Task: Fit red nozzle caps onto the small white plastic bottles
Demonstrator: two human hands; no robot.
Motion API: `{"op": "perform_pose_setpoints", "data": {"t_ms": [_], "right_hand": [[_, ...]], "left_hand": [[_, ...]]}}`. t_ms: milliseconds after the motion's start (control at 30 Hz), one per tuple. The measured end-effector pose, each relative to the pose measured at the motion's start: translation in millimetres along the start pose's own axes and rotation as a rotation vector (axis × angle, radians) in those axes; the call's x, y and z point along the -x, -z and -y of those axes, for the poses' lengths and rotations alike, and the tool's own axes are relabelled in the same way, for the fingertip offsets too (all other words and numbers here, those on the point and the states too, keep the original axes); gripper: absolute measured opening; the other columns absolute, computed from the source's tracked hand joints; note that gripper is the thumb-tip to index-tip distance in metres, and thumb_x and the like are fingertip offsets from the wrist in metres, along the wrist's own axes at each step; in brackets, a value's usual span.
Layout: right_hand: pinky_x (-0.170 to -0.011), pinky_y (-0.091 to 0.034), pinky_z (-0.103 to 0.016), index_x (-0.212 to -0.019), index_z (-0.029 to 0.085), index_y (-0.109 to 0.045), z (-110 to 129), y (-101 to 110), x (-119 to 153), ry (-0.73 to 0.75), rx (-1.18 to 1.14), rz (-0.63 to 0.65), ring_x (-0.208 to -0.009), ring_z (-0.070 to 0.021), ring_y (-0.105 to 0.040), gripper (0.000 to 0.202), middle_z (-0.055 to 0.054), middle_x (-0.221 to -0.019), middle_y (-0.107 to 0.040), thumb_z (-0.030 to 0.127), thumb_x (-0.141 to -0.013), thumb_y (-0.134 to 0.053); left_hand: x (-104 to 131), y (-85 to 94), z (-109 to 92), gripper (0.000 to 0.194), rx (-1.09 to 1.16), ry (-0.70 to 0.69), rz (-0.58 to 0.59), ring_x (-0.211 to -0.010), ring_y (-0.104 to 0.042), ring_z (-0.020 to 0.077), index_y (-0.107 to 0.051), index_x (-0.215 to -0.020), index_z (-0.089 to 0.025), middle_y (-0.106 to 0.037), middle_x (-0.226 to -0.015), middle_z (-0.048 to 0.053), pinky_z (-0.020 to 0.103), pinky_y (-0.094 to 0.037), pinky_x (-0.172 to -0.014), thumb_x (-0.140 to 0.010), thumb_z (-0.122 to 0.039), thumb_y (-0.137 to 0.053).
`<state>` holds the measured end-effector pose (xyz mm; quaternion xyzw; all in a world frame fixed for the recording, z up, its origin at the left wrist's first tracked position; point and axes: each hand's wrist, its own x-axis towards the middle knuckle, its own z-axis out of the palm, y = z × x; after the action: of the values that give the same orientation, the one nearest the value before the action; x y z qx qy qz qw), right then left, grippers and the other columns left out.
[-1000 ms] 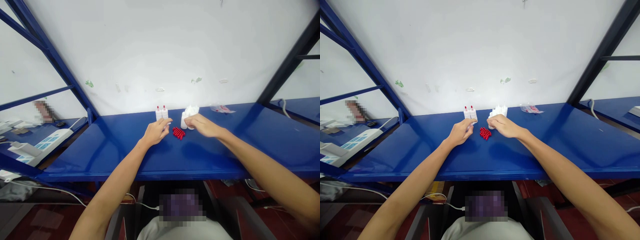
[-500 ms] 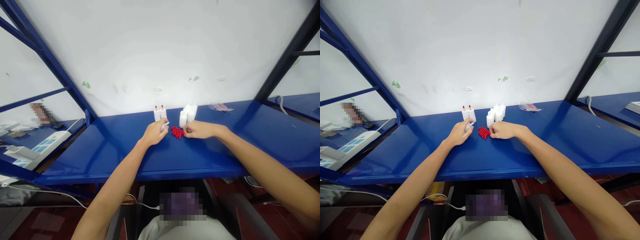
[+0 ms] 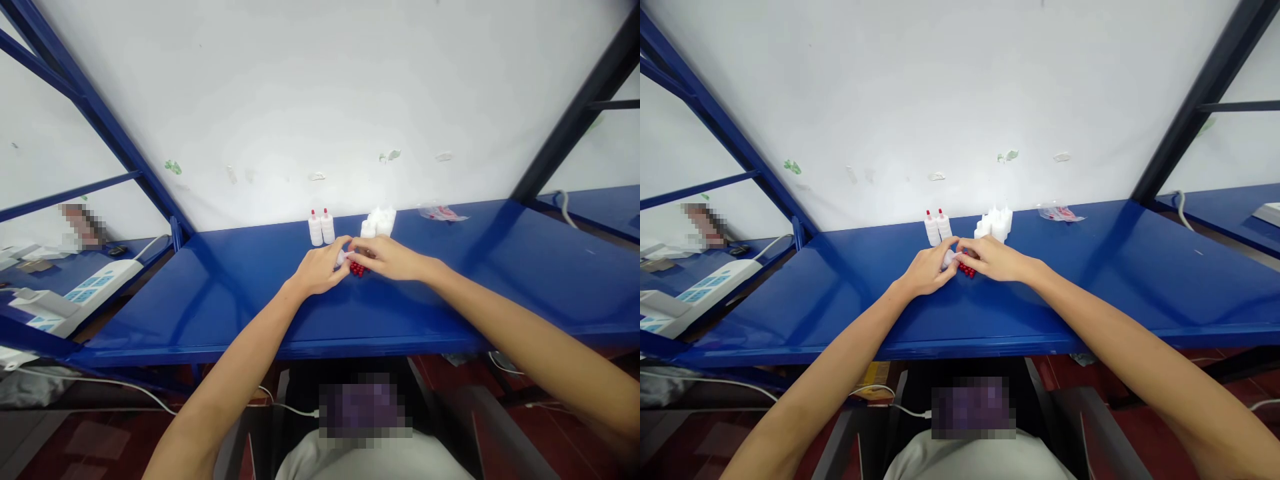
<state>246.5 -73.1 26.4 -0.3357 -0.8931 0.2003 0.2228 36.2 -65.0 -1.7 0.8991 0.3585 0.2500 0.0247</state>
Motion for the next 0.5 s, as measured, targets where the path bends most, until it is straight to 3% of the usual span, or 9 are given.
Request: {"op": "perform_pose_setpoints", "data": {"t_ms": [67,133,200,267,367,500], "right_hand": [[-0.061,-0.035,-0.027,-0.097,0.019,-0.057,-1,0,0,0.013,0.034,-0.080,-0.059,-0.0133,-0.049,0.029,-0.001,-0.069,-0.061,0.041,-0.098,-0.038],[-0.062,-0.034,-0.028,-0.091,0.018,-0.058,-3,6,1,-0.030,0.136,-0.226,-0.061,-0.0147,-0.050,0.028,-0.002,-0.070,-0.061,0.036,-0.097,-0.038],[-0.062,-0.031,-0.029,-0.086,0.017,-0.060,-7,15,4,-0.139,0.293,-0.373,-0.064,-0.0173,-0.051,0.026,-0.005,-0.073,-0.064,0.032,-0.093,-0.040],[-0.062,-0.028,-0.031,-0.083,0.017,-0.063,-12,26,5,-0.292,0.448,-0.443,-0.067,-0.0204,-0.053,0.025,-0.008,-0.075,-0.066,0.030,-0.088,-0.042],[-0.064,-0.028,-0.033,-0.078,0.016,-0.066,-21,37,7,-0.457,0.573,-0.390,-0.067,-0.0226,-0.055,0.027,-0.010,-0.073,-0.068,0.031,-0.085,-0.045],[-0.070,-0.032,-0.035,-0.074,0.016,-0.068,-32,37,5,-0.505,0.624,-0.257,-0.067,-0.0232,-0.057,0.031,-0.010,-0.069,-0.068,0.032,-0.085,-0.044]], "left_hand": [[0,1.1,1,0.051,0.027,0.019,-0.016,-0.078,-0.065,0.0207,-0.038,-0.140,-0.019,-0.069,-0.099,0.005,0.031,-0.046,-0.074,-0.093,-0.038,-0.046],[-1,1.7,5,0.044,0.046,0.038,-0.049,-0.075,-0.063,0.0197,-0.045,-0.134,-0.018,-0.068,-0.092,0.005,0.030,-0.044,-0.072,-0.095,-0.038,-0.044],[-1,1.5,10,0.030,0.038,0.047,-0.083,-0.072,-0.061,0.0188,-0.059,-0.109,-0.017,-0.067,-0.084,0.005,0.030,-0.043,-0.070,-0.096,-0.033,-0.037],[-2,0.6,15,0.031,0.025,0.055,-0.106,-0.068,-0.058,0.0180,-0.059,-0.081,-0.017,-0.064,-0.076,0.006,0.030,-0.040,-0.068,-0.094,-0.026,-0.032],[-2,-0.3,21,0.030,0.062,0.089,-0.127,-0.061,-0.054,0.0169,-0.053,-0.068,-0.018,-0.059,-0.066,0.005,0.029,-0.039,-0.065,-0.089,-0.022,-0.033],[-1,0.6,22,0.026,0.120,0.157,-0.112,-0.058,-0.054,0.0166,-0.052,-0.067,-0.018,-0.057,-0.062,0.003,0.028,-0.040,-0.064,-0.085,-0.022,-0.035]]}}
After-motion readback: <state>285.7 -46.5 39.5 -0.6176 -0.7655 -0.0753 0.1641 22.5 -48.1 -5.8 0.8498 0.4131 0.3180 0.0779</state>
